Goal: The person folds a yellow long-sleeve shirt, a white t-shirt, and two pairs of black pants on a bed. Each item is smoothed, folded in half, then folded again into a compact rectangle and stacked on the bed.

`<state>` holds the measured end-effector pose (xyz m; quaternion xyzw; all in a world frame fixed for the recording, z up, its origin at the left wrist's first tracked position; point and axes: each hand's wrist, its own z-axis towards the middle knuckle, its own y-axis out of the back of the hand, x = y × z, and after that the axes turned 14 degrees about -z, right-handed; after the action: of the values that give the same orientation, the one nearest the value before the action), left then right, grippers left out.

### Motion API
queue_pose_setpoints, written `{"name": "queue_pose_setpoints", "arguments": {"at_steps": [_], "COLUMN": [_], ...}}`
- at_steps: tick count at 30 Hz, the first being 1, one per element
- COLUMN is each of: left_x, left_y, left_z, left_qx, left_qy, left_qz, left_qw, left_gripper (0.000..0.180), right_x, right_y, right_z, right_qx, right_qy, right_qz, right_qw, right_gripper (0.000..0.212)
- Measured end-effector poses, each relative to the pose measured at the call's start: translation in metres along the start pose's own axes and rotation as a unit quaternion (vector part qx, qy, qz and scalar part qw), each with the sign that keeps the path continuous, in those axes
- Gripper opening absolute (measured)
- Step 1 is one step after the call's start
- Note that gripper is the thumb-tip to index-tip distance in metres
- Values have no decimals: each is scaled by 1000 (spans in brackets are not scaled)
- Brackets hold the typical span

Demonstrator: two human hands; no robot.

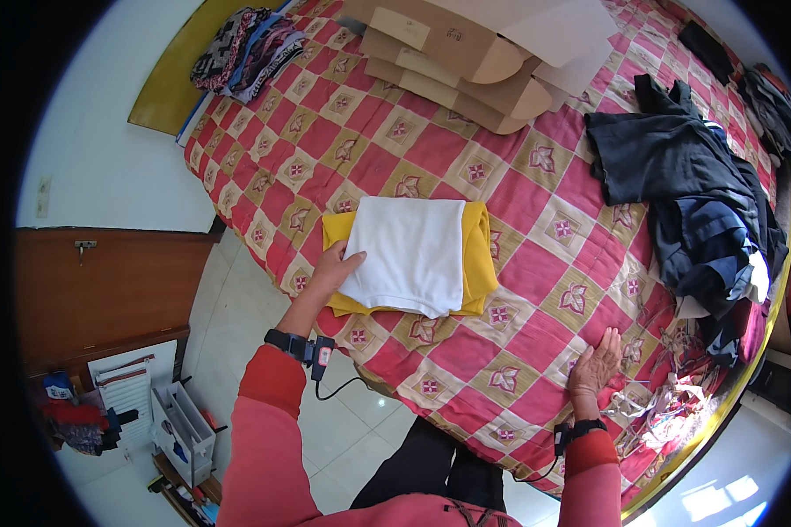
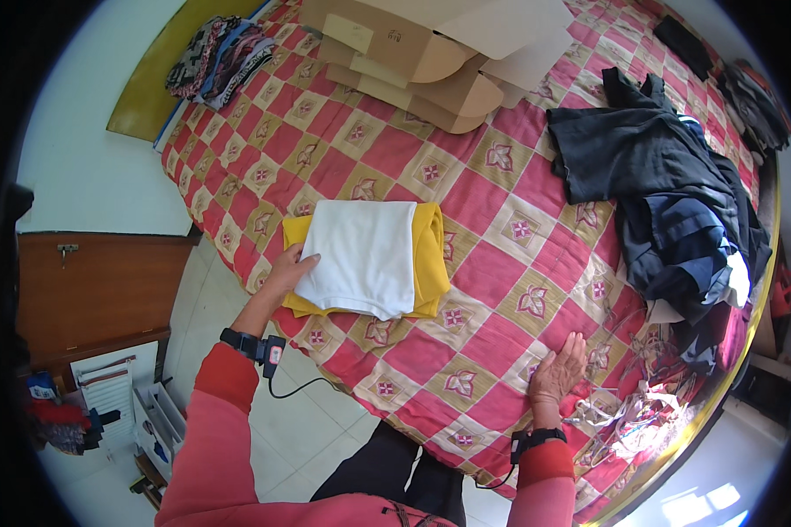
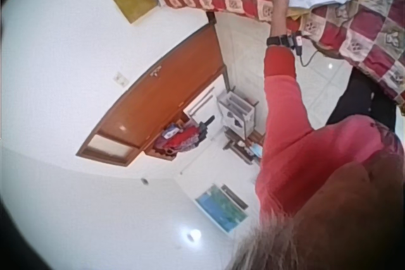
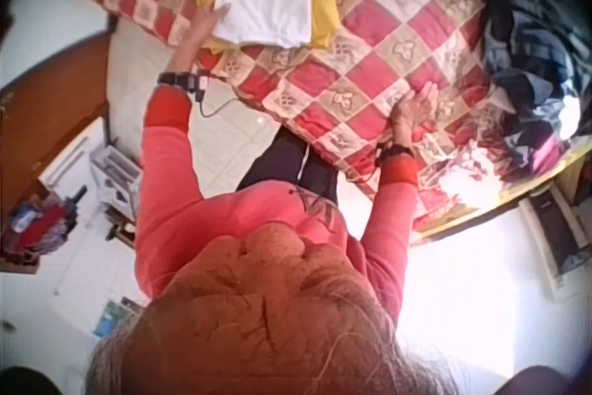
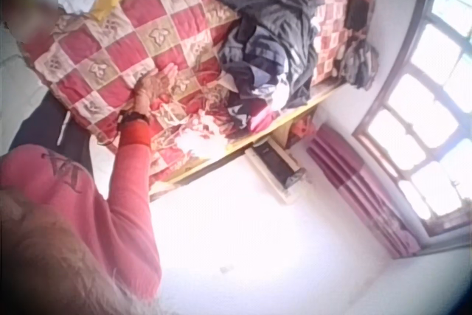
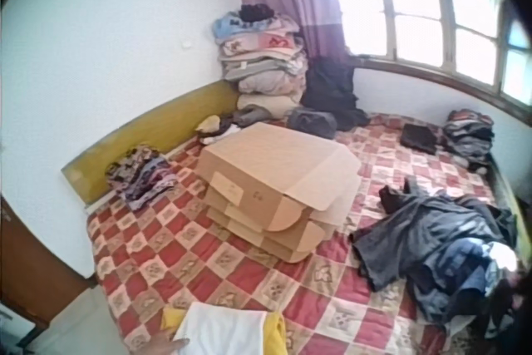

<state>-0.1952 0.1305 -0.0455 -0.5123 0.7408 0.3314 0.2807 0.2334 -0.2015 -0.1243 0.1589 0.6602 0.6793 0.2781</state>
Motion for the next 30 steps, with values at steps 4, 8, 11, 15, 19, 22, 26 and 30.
{"name": "queue_pose_setpoints", "arguments": {"at_steps": [4,8,11,15,19,22,26,30], "left_x": [-17,-22,-19,-10,9,20,24,21], "left_y": [-2,-13,-18,-17,-15,-16,-21,-16], "left_z": [-16,-30,-38,-49,-54,-47,-39,-35], "left_qx": [43,39,38,20,-3,-19,-62,-157], "left_qy": [59,71,31,-8,-37,-47,-30,-129], "left_qz": [-38,-92,-137,-135,-110,-87,-67,182], "left_qw": [997,992,989,991,993,995,995,962], "left_gripper": [50,52,51,46,43,43,44,46], "right_x": [0,0,-1,-1,-1,-2,-4,-3], "right_y": [0,1,2,2,2,3,1,-1], "right_z": [0,2,2,1,2,3,1,1], "right_qx": [8,2,5,14,6,-5,0,-4], "right_qy": [-2,2,1,0,1,9,7,10], "right_qz": [-2,10,16,23,27,33,38,26], "right_qw": [1000,1000,1000,1000,1000,999,999,1000], "right_gripper": [62,62,62,61,62,62,62,62]}}
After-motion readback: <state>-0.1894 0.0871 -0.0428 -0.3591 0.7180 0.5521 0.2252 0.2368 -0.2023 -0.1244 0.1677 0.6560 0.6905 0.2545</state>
